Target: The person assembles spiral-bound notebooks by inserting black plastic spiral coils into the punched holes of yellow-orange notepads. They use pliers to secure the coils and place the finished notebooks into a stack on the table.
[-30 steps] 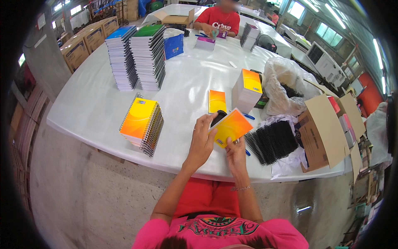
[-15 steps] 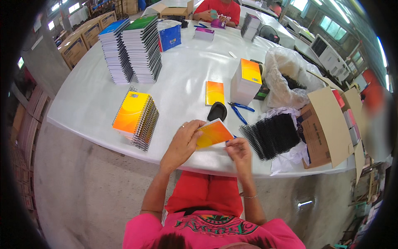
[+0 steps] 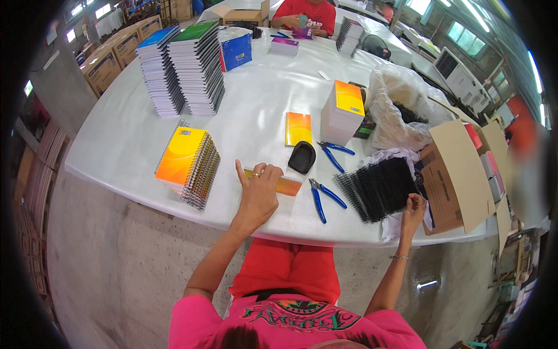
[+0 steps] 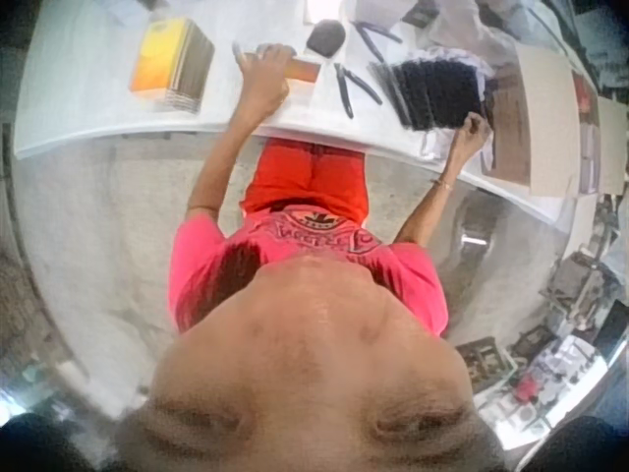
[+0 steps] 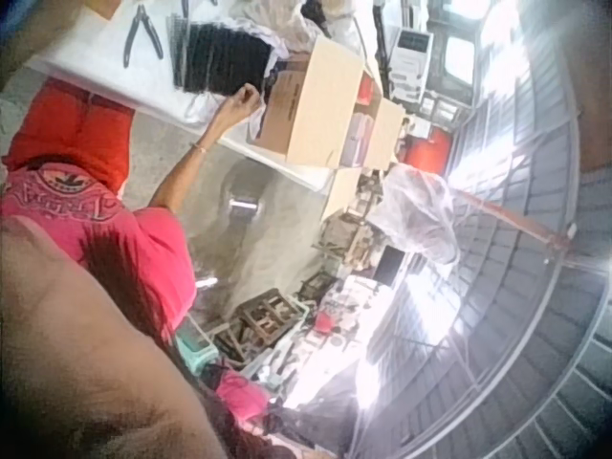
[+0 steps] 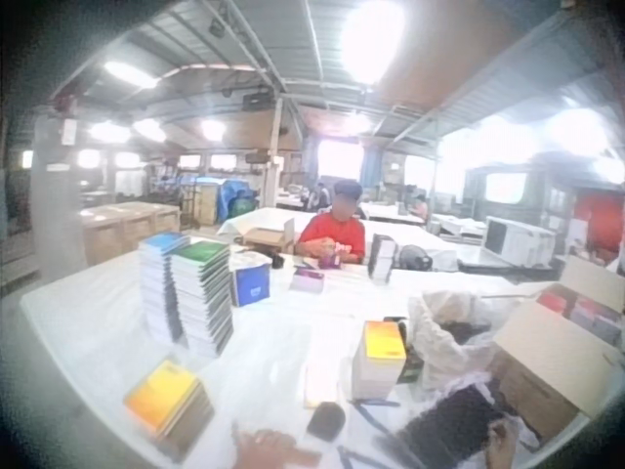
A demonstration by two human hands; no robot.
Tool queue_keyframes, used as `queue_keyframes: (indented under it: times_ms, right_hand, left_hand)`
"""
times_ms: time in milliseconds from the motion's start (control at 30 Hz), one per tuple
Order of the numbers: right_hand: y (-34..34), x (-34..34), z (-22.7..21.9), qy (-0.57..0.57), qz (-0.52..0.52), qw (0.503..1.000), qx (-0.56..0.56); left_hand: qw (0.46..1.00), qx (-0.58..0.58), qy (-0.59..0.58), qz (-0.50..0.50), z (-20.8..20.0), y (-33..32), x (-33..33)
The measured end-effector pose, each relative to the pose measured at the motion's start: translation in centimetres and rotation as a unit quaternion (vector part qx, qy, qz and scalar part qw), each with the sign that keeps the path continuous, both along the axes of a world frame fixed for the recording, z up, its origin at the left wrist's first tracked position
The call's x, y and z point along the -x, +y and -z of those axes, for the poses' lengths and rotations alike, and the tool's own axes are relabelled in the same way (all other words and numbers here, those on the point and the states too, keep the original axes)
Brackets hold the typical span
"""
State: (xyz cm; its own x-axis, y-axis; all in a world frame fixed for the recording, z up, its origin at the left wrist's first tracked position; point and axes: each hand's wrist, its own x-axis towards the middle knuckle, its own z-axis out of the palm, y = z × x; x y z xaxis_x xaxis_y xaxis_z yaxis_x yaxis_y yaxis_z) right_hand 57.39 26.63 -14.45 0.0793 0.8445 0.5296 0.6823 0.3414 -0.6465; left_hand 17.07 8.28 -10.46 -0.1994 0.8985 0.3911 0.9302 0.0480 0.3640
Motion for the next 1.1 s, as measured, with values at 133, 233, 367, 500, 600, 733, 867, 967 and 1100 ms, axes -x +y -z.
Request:
queue_keyframes:
  times_ms: [133, 233, 367, 500, 600, 733, 867, 967, 1100]
  right_hand:
    - [0.1, 0.8, 1.6, -0.109, 0.042, 0.990, -0.078]
    - [0.2, 1.3, 2.4, -0.134, 0.063, 0.984, -0.101]
    - [0.0, 1.3, 2.2, -0.138, 0.064, 0.985, -0.086]
    - [0.5, 0.5, 0.6, -0.013, 0.034, 0.999, -0.011]
    - [1.4, -0.1, -0.2, 0.046, 0.039, 0.998, 0.017]
    - [3.0, -1.7, 0.2, -0.113, 0.034, 0.992, -0.047]
    - [4.3, -2.4, 0.6, -0.195, 0.045, 0.980, 0.000]
    - [4.5, -1.8, 0.3, -0.211, 0.037, 0.976, 0.035]
    - [5.7, -2.9, 0.2, -0.224, 0.014, 0.974, 0.030]
  left_hand:
    - [0.999, -0.033, -0.012, -0.026, 1.0, 0.3, -0.8]
    - [0.996, -0.069, -0.017, -0.047, 1.3, 0.5, -1.5]
    - [0.991, -0.104, -0.017, -0.088, 1.8, 1.2, -2.4]
    - [0.982, -0.144, -0.018, -0.117, 2.9, 2.2, -2.5]
    - [0.977, -0.172, -0.014, -0.122, 3.4, 2.4, -2.5]
    - [0.971, -0.208, 0.003, -0.120, 3.7, 2.6, -2.5]
    - [0.969, -0.218, -0.010, -0.115, 3.8, 2.7, -2.6]
    - [0.969, -0.217, -0.008, -0.118, 4.0, 2.6, -2.3]
    - [0.968, -0.220, -0.005, -0.117, 3.9, 2.8, -2.3]
